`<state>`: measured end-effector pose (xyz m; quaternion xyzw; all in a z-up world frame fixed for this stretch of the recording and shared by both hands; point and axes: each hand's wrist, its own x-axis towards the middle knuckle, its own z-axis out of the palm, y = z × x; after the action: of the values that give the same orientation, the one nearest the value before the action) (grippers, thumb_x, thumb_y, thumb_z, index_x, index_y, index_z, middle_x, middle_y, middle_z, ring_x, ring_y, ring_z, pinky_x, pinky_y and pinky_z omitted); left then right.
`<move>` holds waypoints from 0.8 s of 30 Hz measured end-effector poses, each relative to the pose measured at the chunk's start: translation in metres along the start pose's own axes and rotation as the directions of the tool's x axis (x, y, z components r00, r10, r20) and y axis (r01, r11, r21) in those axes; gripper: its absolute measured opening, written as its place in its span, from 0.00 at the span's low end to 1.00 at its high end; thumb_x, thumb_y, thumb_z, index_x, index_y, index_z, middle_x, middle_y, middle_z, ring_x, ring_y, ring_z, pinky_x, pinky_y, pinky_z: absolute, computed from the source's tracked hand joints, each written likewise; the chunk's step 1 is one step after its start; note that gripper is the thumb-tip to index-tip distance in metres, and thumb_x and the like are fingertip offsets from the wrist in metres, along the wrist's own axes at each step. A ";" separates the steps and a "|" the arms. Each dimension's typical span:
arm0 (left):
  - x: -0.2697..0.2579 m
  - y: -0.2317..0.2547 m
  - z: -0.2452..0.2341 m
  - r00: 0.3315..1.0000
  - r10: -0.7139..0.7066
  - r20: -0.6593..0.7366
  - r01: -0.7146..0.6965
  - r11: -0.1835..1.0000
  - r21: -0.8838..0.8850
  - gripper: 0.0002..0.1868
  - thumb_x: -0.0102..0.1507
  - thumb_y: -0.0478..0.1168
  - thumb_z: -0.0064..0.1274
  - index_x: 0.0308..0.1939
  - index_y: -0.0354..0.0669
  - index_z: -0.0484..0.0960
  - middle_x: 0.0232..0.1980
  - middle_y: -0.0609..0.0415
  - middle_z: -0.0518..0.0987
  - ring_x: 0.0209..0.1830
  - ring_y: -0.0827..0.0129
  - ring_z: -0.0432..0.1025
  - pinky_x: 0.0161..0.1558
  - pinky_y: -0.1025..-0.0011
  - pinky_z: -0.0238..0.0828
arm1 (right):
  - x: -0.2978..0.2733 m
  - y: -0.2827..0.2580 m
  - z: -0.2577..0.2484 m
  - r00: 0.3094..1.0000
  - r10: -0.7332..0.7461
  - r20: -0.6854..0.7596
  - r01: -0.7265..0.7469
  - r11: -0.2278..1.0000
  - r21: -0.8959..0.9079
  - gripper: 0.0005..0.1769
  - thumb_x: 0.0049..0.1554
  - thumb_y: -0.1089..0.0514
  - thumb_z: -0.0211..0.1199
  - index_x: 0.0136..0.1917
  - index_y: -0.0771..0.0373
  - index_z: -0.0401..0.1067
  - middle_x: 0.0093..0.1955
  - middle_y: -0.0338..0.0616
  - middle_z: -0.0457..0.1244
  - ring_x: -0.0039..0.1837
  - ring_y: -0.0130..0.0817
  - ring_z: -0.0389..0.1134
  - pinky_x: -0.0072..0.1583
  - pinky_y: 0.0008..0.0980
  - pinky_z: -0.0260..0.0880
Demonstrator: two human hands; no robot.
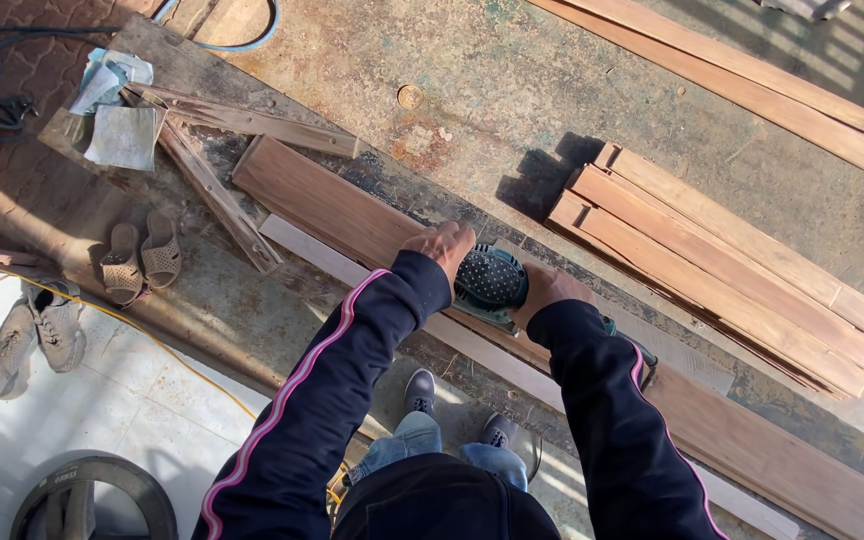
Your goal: The recorder is using an electric orbital sander to smooth a long wooden plank on a workbench.
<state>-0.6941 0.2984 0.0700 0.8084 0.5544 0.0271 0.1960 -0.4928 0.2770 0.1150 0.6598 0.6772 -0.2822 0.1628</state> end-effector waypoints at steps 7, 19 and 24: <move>0.018 0.066 0.018 0.998 0.015 0.053 -0.015 1.000 -0.013 0.34 0.47 0.30 0.66 0.55 0.48 0.70 0.58 0.46 0.74 0.58 0.49 0.73 0.53 0.58 0.75 | -0.019 0.065 0.004 0.998 0.061 0.020 -0.060 0.998 -0.011 0.31 0.47 0.43 0.73 0.63 0.43 0.71 0.56 0.41 0.71 0.60 0.45 0.73 0.62 0.47 0.73; 0.051 0.226 0.102 0.987 0.058 0.151 -0.057 0.998 -0.009 0.26 0.60 0.36 0.61 0.62 0.50 0.71 0.61 0.45 0.74 0.57 0.45 0.75 0.51 0.55 0.79 | -0.049 0.268 0.074 0.984 0.167 -0.066 -0.168 0.986 -0.008 0.36 0.41 0.39 0.77 0.62 0.45 0.75 0.53 0.42 0.73 0.57 0.43 0.76 0.61 0.43 0.76; 0.047 0.275 0.125 0.982 0.074 0.172 -0.070 0.997 -0.033 0.25 0.63 0.38 0.56 0.65 0.51 0.71 0.66 0.47 0.72 0.66 0.49 0.69 0.63 0.48 0.67 | -0.062 0.320 0.094 0.970 0.245 -0.007 -0.244 0.969 0.040 0.37 0.41 0.38 0.78 0.63 0.43 0.75 0.53 0.39 0.74 0.57 0.38 0.77 0.61 0.42 0.78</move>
<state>-0.3995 0.2203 0.0424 0.8245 0.5052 -0.0287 0.2533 -0.1873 0.1622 0.0244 0.7428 0.5861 -0.2691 0.1796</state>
